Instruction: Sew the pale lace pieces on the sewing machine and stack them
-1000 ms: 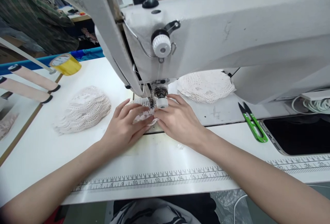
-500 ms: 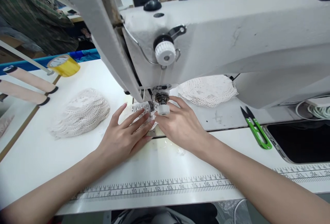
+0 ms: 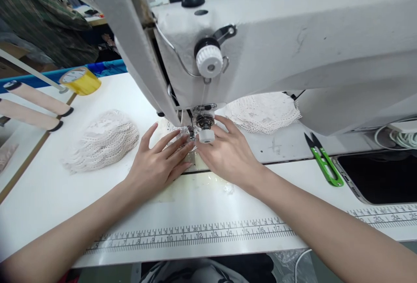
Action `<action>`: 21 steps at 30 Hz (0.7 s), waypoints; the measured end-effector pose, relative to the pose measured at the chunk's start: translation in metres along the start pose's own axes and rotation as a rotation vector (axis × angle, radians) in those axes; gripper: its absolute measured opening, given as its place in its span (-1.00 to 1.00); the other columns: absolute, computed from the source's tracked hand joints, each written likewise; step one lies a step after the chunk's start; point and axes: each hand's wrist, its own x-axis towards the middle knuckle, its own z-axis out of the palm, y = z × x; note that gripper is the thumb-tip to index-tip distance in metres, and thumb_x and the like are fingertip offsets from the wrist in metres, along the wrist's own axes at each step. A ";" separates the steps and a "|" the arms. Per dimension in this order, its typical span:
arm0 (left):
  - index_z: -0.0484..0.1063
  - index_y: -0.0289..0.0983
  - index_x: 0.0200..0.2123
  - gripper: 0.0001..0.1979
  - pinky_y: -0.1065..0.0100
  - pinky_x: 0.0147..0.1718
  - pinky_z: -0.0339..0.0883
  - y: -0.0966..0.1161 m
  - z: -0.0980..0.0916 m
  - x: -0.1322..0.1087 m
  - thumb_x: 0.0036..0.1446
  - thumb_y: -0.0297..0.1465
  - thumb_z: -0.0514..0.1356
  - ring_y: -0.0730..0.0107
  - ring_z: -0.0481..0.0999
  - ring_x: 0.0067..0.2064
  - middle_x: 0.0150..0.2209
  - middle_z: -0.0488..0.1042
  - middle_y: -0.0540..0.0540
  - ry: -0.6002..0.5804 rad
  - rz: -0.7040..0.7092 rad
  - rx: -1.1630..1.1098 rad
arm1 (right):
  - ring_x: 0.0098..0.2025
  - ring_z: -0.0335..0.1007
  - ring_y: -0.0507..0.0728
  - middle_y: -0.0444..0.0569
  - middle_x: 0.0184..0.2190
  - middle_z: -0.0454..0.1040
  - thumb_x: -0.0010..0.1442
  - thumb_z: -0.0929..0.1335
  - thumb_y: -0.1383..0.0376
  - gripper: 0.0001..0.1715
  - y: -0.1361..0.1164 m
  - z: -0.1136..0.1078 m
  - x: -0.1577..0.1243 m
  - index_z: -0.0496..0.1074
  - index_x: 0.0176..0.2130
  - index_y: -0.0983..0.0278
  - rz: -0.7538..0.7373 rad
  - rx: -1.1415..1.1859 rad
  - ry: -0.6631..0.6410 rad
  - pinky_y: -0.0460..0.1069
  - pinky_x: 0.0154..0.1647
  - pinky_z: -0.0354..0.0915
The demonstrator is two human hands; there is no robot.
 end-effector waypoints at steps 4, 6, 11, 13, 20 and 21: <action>0.44 -0.30 0.06 -0.69 -0.05 0.30 -0.02 0.004 -0.003 -0.004 0.29 -0.35 0.13 0.19 0.48 0.11 0.00 0.55 -0.13 0.030 0.017 -0.022 | -0.11 0.47 0.17 -0.05 -0.25 0.62 0.30 0.27 0.37 -0.73 -0.006 -0.006 0.000 0.58 -0.22 0.26 -0.015 0.059 -0.056 0.18 0.18 0.14; 0.44 -0.28 0.06 -0.69 -0.05 0.29 0.01 0.005 -0.004 -0.004 0.28 -0.36 0.14 0.19 0.49 0.09 0.00 0.55 -0.12 0.029 0.012 -0.043 | -0.11 0.49 0.18 -0.02 -0.23 0.62 0.29 0.27 0.40 -0.73 -0.008 -0.008 0.000 0.57 -0.21 0.27 -0.010 0.065 -0.076 0.20 0.17 0.16; 0.45 -0.30 0.04 -0.70 -0.06 0.30 -0.01 0.003 -0.002 -0.003 0.30 -0.35 0.12 0.21 0.51 0.07 0.00 0.55 -0.16 0.025 0.001 -0.058 | -0.11 0.50 0.18 0.02 -0.21 0.61 0.29 0.26 0.41 -0.72 -0.007 -0.007 -0.001 0.57 -0.22 0.31 -0.010 0.074 -0.082 0.21 0.21 0.14; 0.45 -0.32 0.04 -0.69 -0.07 0.30 -0.02 0.003 -0.002 -0.002 0.30 -0.34 0.11 0.21 0.51 0.08 0.00 0.55 -0.17 0.022 0.001 -0.059 | -0.12 0.50 0.17 0.01 -0.21 0.61 0.30 0.26 0.41 -0.72 -0.007 -0.006 -0.002 0.57 -0.23 0.32 -0.012 0.065 -0.079 0.21 0.22 0.14; 0.44 -0.34 0.04 -0.69 -0.07 0.31 -0.03 0.001 -0.001 0.000 0.31 -0.35 0.09 0.22 0.51 0.08 0.00 0.54 -0.17 0.018 -0.016 -0.089 | -0.16 0.51 0.15 -0.03 -0.25 0.62 0.32 0.25 0.38 -0.71 -0.004 -0.003 -0.001 0.58 -0.19 0.31 -0.008 -0.004 -0.090 0.16 0.20 0.15; 0.45 -0.33 0.04 -0.69 -0.08 0.31 -0.03 0.000 0.000 0.000 0.31 -0.35 0.09 0.22 0.51 0.08 0.00 0.54 -0.17 0.019 -0.019 -0.093 | -0.16 0.51 0.15 -0.03 -0.25 0.62 0.32 0.25 0.37 -0.71 -0.004 -0.003 -0.001 0.58 -0.18 0.31 -0.009 -0.014 -0.094 0.16 0.19 0.16</action>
